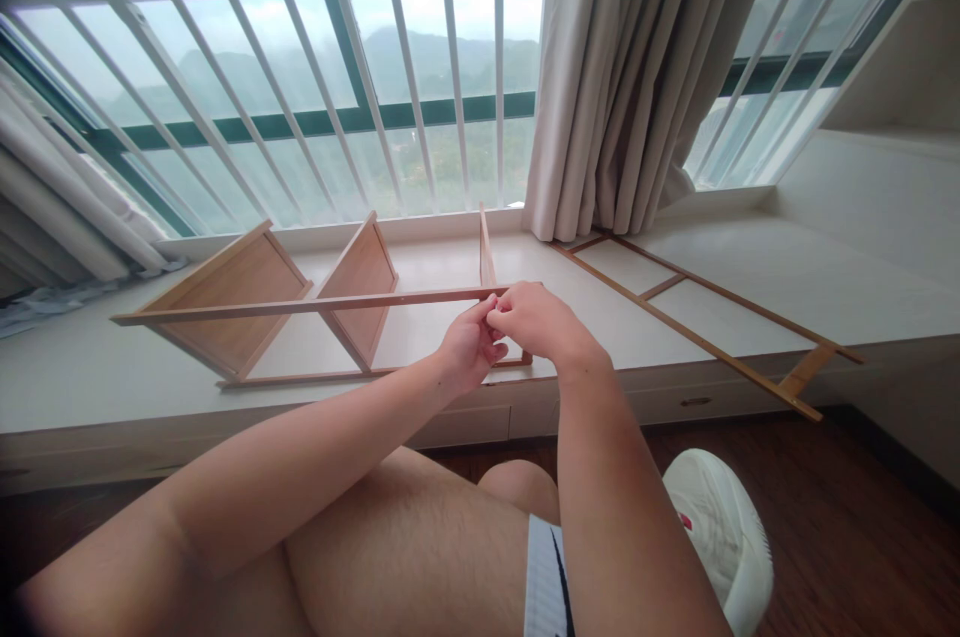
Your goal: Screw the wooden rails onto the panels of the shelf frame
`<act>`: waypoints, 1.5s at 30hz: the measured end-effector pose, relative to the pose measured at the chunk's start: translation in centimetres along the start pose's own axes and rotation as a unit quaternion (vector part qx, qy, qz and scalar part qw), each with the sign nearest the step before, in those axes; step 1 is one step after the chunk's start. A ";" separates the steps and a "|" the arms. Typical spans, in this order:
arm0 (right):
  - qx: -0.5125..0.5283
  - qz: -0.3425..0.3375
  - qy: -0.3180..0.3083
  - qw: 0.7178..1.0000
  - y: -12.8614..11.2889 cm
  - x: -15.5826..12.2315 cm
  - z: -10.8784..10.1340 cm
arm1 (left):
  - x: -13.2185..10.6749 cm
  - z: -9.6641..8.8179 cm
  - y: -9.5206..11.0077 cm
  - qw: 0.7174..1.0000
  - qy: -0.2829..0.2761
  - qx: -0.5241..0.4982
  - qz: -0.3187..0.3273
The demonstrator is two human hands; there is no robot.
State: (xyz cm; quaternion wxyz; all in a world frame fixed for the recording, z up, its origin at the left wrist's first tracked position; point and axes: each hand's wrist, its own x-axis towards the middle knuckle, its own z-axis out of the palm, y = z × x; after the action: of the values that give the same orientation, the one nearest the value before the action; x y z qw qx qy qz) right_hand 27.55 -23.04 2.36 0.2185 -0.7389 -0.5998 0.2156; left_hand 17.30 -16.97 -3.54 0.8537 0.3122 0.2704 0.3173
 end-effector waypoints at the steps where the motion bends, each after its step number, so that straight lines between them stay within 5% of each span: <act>1: 0.001 0.005 0.004 1.000 -0.1 0.0 0.1 | 0.0 0.0 0.0 1.000 0.001 0.000 -0.001; 23: -0.097 0.048 0.036 0.993 -1.6 0.0 0.5 | -0.2 -0.2 0.2 1.000 -0.015 -0.008 -0.022; 27: -0.073 0.093 0.011 0.993 -1.5 -0.2 0.3 | -0.2 -0.2 0.3 0.999 -0.016 0.002 -0.029; 34: -0.026 0.071 -0.006 0.997 -1.0 0.0 0.4 | -0.2 0.0 0.3 1.000 -0.011 -0.011 -0.025; 45: -0.159 0.108 0.014 0.981 -2.3 -0.2 0.9 | 0.4 -0.5 -0.2 0.999 -0.003 -0.008 -0.034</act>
State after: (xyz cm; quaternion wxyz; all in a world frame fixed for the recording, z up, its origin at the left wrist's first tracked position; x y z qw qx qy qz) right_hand 25.16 -22.79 3.03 0.0819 -0.8277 -0.5399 0.1294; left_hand 17.33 -16.63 -4.12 0.8671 0.2970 0.2757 0.2897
